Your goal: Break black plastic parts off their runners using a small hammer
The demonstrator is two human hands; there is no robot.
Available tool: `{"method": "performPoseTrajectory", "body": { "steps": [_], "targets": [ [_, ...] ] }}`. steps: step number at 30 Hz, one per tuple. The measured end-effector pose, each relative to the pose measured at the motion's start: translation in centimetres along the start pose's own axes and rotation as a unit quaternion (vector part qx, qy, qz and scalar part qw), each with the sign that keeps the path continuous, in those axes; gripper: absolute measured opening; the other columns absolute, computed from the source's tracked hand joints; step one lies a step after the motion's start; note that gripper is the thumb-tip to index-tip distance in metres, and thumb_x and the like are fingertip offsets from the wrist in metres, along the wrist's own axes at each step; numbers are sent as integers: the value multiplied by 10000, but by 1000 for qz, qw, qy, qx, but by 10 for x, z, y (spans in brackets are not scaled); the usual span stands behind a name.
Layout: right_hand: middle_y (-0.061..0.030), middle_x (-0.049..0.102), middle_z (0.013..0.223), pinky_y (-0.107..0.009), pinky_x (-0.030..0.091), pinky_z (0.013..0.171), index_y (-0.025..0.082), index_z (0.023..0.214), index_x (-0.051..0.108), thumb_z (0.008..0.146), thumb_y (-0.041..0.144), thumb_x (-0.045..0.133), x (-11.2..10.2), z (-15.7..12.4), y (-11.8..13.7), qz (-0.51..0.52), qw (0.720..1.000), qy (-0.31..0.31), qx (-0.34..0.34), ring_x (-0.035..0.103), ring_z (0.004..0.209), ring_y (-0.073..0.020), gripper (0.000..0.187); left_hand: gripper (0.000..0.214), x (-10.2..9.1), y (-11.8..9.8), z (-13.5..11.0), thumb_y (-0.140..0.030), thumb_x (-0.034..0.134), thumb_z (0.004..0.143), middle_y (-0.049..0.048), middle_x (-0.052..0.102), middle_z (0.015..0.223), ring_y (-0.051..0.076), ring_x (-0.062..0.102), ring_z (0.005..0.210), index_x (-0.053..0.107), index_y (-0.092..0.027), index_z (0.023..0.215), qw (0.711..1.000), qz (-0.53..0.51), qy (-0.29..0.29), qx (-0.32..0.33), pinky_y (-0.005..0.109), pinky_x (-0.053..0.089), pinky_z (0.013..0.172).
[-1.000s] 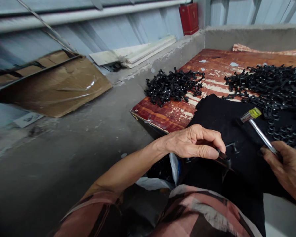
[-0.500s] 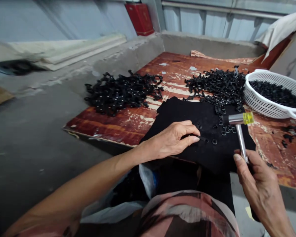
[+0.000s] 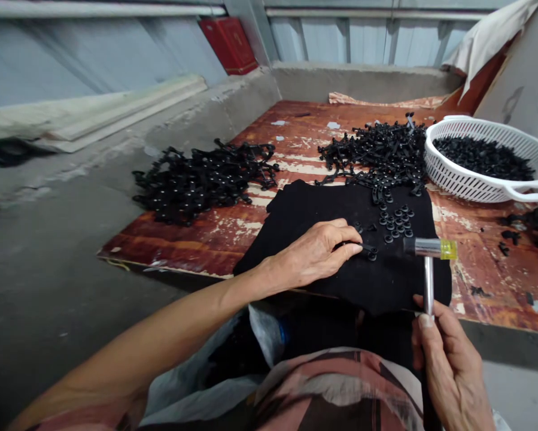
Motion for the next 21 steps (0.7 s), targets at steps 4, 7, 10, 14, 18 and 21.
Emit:
{"method": "performPoseTrajectory", "body": {
  "steps": [4,7,10,14,18,21],
  "targets": [
    [35,482,571,-210,373,401,215,1112,602,842,605,604,5,-1,6,4,1000,-18,-10,460,496,-124,474,194,0,0,0,-208,500,930,31,585,796,131,561,717,684,-147,945,1000,3,0,-9,245,433,688],
    [37,481,565,-206,376,401,216,1099,602,843,612,597,8,-2,9,-4,1000,-20,-22,456,487,-120,470,192,0,-1,0,-205,503,928,30,581,784,132,560,714,685,-143,938,1000,6,3,-10,246,433,683],
    [35,491,576,-207,385,405,220,1106,598,852,604,592,8,-2,9,-7,999,-16,-27,460,485,-118,461,193,1,-1,0,-203,504,927,33,583,779,136,560,717,686,-138,934,1000,6,4,-7,252,434,691],
    [39,483,570,-201,376,395,222,1090,597,855,592,594,8,-2,10,4,1000,-17,-24,461,481,-116,438,189,1,-2,0,-206,501,925,37,587,786,139,558,711,680,-144,918,1000,11,2,-6,261,441,696],
    [38,487,563,-207,387,402,215,1083,604,852,582,601,8,-2,11,5,999,-16,-28,461,478,-117,434,187,3,-1,0,-211,497,928,39,591,803,141,558,728,674,-151,915,1000,17,0,-10,264,450,706],
    [40,484,577,-209,388,408,217,1085,608,848,567,617,8,-1,8,20,999,-19,-22,464,483,-114,423,187,3,-1,0,-211,497,928,38,589,803,140,552,723,673,-151,912,1000,22,-2,-6,265,452,712]
  ]
}}
Point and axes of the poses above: each hand's wrist, its own z-axis towards the middle knuckle, its own x-axis out of the palm, y = z × x, the point moved 2 cm from there along z, towards the middle knuckle
